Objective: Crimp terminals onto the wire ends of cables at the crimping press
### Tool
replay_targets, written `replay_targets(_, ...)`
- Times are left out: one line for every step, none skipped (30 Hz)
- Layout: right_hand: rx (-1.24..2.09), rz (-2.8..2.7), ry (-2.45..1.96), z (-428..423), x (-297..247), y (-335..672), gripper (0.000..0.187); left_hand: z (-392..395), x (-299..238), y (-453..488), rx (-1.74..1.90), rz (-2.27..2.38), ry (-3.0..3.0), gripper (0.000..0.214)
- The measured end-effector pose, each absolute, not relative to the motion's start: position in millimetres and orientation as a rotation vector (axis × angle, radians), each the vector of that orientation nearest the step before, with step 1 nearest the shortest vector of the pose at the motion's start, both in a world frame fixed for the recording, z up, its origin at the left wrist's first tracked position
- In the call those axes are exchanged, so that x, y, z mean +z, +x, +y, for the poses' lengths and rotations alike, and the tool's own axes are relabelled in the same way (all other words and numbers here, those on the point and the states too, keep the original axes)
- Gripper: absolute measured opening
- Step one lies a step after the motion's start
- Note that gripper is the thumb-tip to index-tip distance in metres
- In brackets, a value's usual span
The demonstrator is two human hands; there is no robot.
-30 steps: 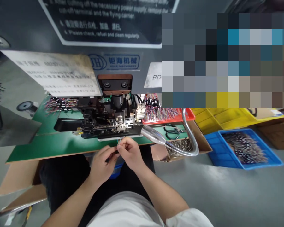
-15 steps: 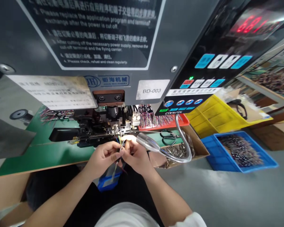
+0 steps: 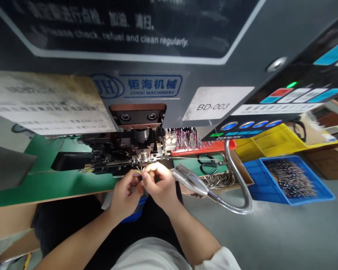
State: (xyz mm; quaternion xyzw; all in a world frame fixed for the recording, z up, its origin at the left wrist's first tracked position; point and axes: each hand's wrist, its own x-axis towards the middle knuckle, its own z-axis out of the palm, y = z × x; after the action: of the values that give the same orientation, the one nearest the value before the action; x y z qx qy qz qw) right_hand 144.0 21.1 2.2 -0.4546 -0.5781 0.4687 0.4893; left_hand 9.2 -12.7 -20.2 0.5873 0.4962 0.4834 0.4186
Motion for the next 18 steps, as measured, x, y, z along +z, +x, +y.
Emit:
replay_targets(1.132, -1.4, -1.109, 20.8, 2.0, 143.7, 0.014, -12.7, -20.7, 9.2, 1.207, 1.257, 1.484, 0.012)
replay_targets(1.128, -1.392, -1.112, 20.7, 1.8, 143.5, 0.014, -12.8, -21.4, 9.4, 1.198, 1.269, 1.495, 0.013)
replay_targets(1.128, -1.382, -1.113, 20.7, 1.7, 143.5, 0.014, -13.1, -22.1, 9.6, 1.191, 1.283, 1.509, 0.013)
replay_targets(1.129, -1.374, -1.111, 20.8, 1.6, 143.5, 0.014, -13.5, -22.7, 10.0, 1.188, 1.304, 1.53, 0.015)
replay_targets(1.127, -1.373, -1.108, 20.9, 1.4, 143.4, 0.015, -13.9, -23.4, 10.3, 1.189, 1.327, 1.56, 0.016)
replay_targets(1.122, -1.378, -1.108, 21.1, 1.2, 143.4, 0.014, -14.3, -23.9, 10.8, 1.194, 1.353, 1.6, 0.017)
replay_targets(1.115, -1.384, -1.113, 21.3, 1.0, 143.3, 0.013, -14.7, -24.4, 11.2, 1.202, 1.379, 1.646, 0.017)
replay_targets(1.109, -1.387, -1.124, 21.4, 0.9, 143.0, 0.012, -14.8, -24.8, 11.8, 1.211, 1.405, 1.69, 0.016)
replay_targets(1.104, -1.384, -1.141, 21.4, 0.8, 142.6, 0.011, -14.8, -25.1, 12.4, 1.221, 1.428, 1.729, 0.014)
replay_targets(1.1, -1.375, -1.161, 21.4, 0.8, 142.1, 0.012, -14.6, -25.3, 13.0, 1.228, 1.448, 1.761, 0.011)
replay_targets(1.097, -1.362, -1.18, 21.3, 1.0, 141.6, 0.014, -14.2, -25.4, 13.7, 1.234, 1.468, 1.786, 0.009)
replay_targets(1.093, -1.35, -1.194, 21.2, 1.4, 141.1, 0.015, -13.7, -25.5, 14.3, 1.237, 1.487, 1.804, 0.008)
replay_targets(1.082, -1.344, -1.202, 21.1, 2.0, 140.7, 0.015, -13.1, -25.4, 14.9, 1.241, 1.506, 1.818, 0.007)
replay_targets(1.059, -1.346, -1.203, 21.1, 2.7, 140.5, 0.014, -12.4, -25.2, 15.4, 1.246, 1.521, 1.831, 0.007)
replay_targets(1.028, -1.358, -1.196, 21.0, 3.4, 140.5, 0.012, -11.9, -25.0, 15.9, 1.252, 1.532, 1.844, 0.007)
replay_targets(0.992, -1.378, -1.184, 21.1, 4.1, 140.7, 0.01, -11.4, -24.7, 16.2, 1.261, 1.541, 1.852, 0.007)
replay_targets(0.958, -1.404, -1.168, 21.2, 4.6, 141.1, 0.007, -11.1, -24.3, 16.4, 1.27, 1.543, 1.856, 0.007)
replay_targets(0.929, -1.432, -1.153, 21.3, 4.9, 141.7, 0.006, -11.0, -23.9, 16.6, 1.276, 1.54, 1.856, 0.008)
